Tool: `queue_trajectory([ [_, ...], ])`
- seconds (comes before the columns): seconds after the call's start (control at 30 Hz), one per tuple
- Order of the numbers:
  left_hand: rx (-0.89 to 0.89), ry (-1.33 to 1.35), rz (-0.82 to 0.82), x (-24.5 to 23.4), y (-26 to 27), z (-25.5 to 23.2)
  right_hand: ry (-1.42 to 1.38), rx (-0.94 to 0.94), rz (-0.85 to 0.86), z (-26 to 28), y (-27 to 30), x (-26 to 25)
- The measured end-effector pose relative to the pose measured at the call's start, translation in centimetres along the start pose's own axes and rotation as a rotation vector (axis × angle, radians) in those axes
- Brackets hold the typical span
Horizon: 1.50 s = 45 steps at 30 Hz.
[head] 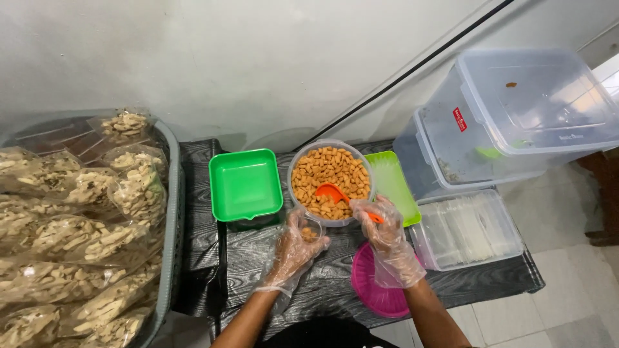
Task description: Scooping small snacks from a large bowl into individual plastic bags for packaging.
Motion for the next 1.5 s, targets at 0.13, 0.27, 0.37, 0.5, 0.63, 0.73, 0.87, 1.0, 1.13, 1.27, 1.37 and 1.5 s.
queue_trajectory([
  [0.13,0.02,-0.018,-0.012,0.1,-0.6,0.4,0.166,-0.302,-0.054,-1.3,1.4,0.4],
  [0.27,0.038,0.022,-0.004,0.4,-1.0,0.4,-0.089,0.026,0.035,0.9,-1.4,-0.1],
  [0.37,0.04,0.023,-0.021,0.4,-0.7,0.9,-0.046,0.029,0.049,3.4,-2.7,-2.3],
  [0.5,0.035,-0.021,-0.02,0.4,-0.2,-0.5,-0.126,0.168,0.073,-2.3,0.0,0.4],
  [0.63,0.06,0.006,-0.02,0.7,0.3,-0.6,-0.245,0.305,0.076,-1.1,-0.3,1.2],
  [0.73,0.081,-0.001,-0.03,0.8,-0.1,-0.3,-0.354,0.593,0.058,-0.5,-0.5,1.4],
  [0.87,0.115,-0.069,-0.04,1.0,-0.7,-0.4,-0.334,0.918,0.103,-2.9,0.5,2.5],
  [1.0,0.138,-0.06,-0.053,1.4,-1.2,0.1,-0.344,0.961,0.027,-2.7,-0.3,2.0],
  [1.13,0.139,-0.038,-0.05,1.3,-1.2,0.1,-0.395,0.928,-0.096,-1.1,-1.2,-0.1],
  [1.27,0.106,-0.004,-0.063,1.1,-0.3,-0.3,-0.414,0.751,-0.139,1.3,-0.8,-1.6],
  [1.37,0.105,0.009,-0.071,1.3,-0.5,-0.1,-0.141,0.122,-0.015,1.7,-0.4,-2.9],
  [1.5,0.127,0.029,-0.098,1.3,-0.3,0.0,-0.048,-0.257,-0.066,4.4,1.1,-2.2],
])
Point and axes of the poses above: each hand's wrist, its own y-axis away from the middle knuckle, its own x-axis out of the palm, z = x × y, the point moved 3 cm from there along -y, towards the middle knuckle, and after that the axes turned 10 degrees about y, right-handed, at the moved point
